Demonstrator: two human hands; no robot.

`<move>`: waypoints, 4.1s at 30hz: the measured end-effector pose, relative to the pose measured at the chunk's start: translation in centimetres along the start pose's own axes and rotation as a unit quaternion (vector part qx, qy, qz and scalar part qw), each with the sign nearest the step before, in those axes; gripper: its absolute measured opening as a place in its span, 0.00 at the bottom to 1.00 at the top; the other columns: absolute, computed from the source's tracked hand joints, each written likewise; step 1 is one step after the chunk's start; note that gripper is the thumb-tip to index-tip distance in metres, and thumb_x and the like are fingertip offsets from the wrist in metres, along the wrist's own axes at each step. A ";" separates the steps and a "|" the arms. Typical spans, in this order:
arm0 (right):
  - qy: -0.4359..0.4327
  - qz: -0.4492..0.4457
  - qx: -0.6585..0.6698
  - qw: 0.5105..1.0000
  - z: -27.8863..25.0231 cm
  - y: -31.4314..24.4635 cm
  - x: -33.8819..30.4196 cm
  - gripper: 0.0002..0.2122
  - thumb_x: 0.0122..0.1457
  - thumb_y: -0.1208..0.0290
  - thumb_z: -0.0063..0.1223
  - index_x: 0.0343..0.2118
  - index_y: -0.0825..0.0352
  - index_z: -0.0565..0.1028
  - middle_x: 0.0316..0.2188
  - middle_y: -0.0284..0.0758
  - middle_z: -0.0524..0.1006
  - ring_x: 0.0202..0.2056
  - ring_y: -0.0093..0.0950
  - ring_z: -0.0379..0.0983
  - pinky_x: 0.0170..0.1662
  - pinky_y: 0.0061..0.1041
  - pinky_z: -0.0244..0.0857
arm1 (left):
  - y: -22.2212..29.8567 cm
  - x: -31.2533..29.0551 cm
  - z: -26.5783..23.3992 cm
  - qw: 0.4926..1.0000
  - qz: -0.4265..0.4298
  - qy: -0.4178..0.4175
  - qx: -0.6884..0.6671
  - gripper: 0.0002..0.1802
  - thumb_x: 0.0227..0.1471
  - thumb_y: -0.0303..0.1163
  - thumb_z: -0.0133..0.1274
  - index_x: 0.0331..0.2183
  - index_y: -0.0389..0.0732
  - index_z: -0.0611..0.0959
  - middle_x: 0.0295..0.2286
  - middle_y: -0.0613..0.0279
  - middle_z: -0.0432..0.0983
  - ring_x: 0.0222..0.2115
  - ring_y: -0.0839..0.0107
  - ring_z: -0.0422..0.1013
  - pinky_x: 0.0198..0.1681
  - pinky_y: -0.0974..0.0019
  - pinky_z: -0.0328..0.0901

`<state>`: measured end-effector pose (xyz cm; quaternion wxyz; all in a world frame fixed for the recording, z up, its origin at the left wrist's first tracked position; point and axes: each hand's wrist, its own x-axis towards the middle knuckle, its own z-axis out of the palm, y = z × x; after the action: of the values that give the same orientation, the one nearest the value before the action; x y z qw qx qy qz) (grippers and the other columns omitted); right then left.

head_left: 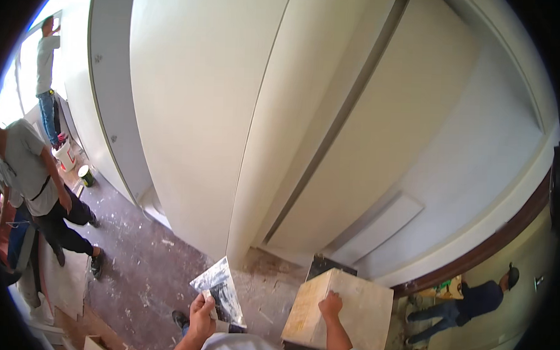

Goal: Applying putty or filler to the seams and gaps of a built-in cabinet or wall unit using a putty knife.

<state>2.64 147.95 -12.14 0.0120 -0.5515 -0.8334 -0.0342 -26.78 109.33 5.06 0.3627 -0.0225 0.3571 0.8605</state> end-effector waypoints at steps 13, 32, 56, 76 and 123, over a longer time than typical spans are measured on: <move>-0.299 0.047 -0.082 0.950 0.9 1.9 9.8 0.23 0.51 0.53 0.58 0.48 0.58 0.82 0.51 0.35 0.81 0.54 0.35 0.77 0.55 0.34 0.72 | -5.1 2.0 -2.2 0.995 0.085 0.043 -0.017 0.12 0.64 0.26 0.49 0.48 0.36 0.78 0.42 0.58 0.82 0.41 0.64 0.79 0.48 0.56 0.74; -0.135 -0.043 0.017 0.990 7.1 4.5 10.7 0.16 0.56 0.56 0.52 0.35 0.60 0.84 0.41 0.41 0.84 0.47 0.44 0.79 0.50 0.42 0.72 | -2.5 -0.5 -0.7 0.996 0.062 0.021 0.053 0.22 0.62 0.23 0.49 0.58 0.36 0.73 0.49 0.58 0.77 0.47 0.66 0.75 0.48 0.64 0.71; -0.106 -0.055 0.137 0.983 4.3 0.8 -2.2 0.19 0.61 0.53 0.47 0.35 0.63 0.83 0.40 0.45 0.83 0.46 0.47 0.78 0.50 0.46 0.70 | -5.3 -0.2 0.9 0.999 0.017 0.026 0.013 0.18 0.62 0.22 0.48 0.54 0.35 0.74 0.44 0.59 0.78 0.42 0.66 0.77 0.45 0.63 0.73; 0.351 -0.458 0.261 0.774 -40.7 -29.9 11.8 0.22 0.62 0.67 0.57 0.59 0.65 0.70 0.67 0.51 0.58 0.65 0.56 0.58 0.64 0.50 0.60 | 5.1 -0.5 -6.7 0.997 0.051 0.023 -0.056 0.19 0.64 0.24 0.47 0.56 0.37 0.74 0.44 0.57 0.79 0.42 0.63 0.77 0.43 0.59 0.75; 0.649 -0.105 0.003 0.753 -69.2 -53.0 20.7 0.33 0.68 0.45 0.39 0.72 0.54 0.55 0.75 0.34 0.44 0.74 0.50 0.35 0.70 0.62 0.34 | 25.5 12.9 -17.6 1.000 -0.012 -0.028 0.005 0.15 0.62 0.25 0.51 0.51 0.40 0.78 0.35 0.66 0.76 0.34 0.72 0.74 0.36 0.66 0.69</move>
<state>-55.48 141.45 55.70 0.5478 -0.3054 -0.6783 -0.3828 -56.51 93.79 3.37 0.3832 -0.0009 0.3504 0.8546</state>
